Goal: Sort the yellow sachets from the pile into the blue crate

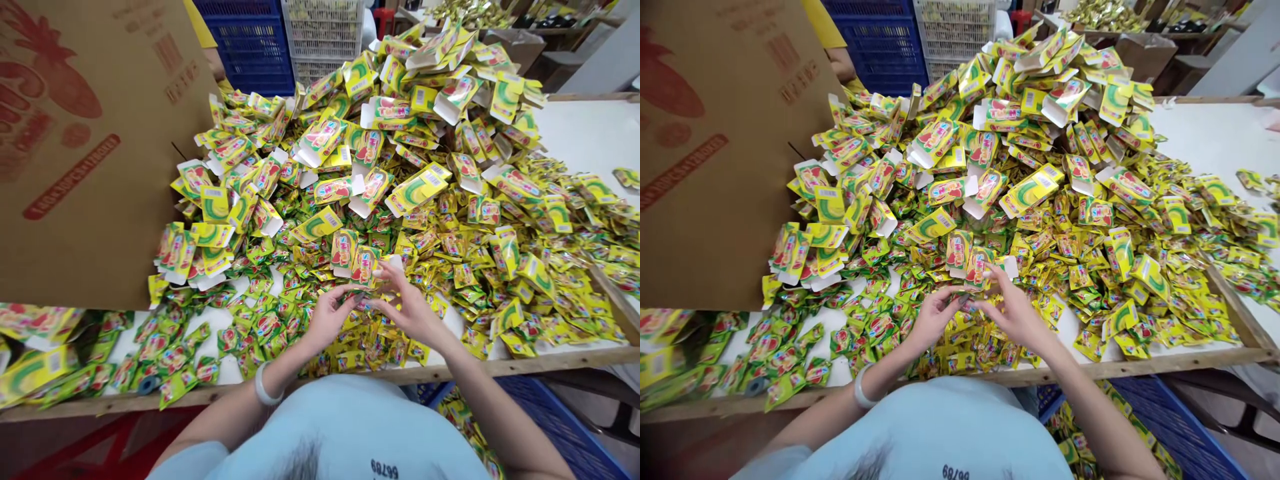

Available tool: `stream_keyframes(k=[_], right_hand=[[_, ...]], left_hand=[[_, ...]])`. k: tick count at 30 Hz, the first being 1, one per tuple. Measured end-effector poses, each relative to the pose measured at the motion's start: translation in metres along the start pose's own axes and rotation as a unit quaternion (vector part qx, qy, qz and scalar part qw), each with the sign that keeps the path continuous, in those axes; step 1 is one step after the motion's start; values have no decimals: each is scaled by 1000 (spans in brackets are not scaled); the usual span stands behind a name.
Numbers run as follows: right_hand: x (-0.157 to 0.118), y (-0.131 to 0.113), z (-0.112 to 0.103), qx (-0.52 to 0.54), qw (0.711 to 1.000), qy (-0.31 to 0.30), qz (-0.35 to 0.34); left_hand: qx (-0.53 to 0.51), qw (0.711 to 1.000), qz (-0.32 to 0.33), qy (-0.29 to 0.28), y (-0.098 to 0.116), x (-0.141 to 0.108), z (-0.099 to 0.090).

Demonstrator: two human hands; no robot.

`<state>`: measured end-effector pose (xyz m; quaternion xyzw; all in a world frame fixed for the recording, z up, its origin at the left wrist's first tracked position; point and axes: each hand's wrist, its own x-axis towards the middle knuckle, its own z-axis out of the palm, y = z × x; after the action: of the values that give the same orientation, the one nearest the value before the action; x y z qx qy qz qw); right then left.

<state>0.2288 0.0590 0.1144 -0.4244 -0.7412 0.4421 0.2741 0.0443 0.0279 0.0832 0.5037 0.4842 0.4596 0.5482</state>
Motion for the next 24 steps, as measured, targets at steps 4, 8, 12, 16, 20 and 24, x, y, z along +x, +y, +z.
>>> stream_keyframes(k=[4, 8, 12, 16, 20, 24], right_hand=[[-27, 26, 42, 295, 945, 123, 73], [-46, 37, 40, 296, 924, 205, 129], [-59, 49, 10, 257, 924, 245, 141], [-66, 62, -3, 332, 884, 268, 192], [-68, 65, -11, 376, 866, 264, 199], [-62, 43, -28, 348, 887, 267, 146]], left_hand=[[128, 986, 105, 31, -8, -5, 10], [343, 888, 262, -158, 12, 29, -2], [482, 744, 320, -334, 39, 81, -15], [512, 729, 283, -355, 38, 107, -17], [478, 763, 262, -347, 40, 110, -23], [361, 843, 192, -350, 52, 90, -26]])
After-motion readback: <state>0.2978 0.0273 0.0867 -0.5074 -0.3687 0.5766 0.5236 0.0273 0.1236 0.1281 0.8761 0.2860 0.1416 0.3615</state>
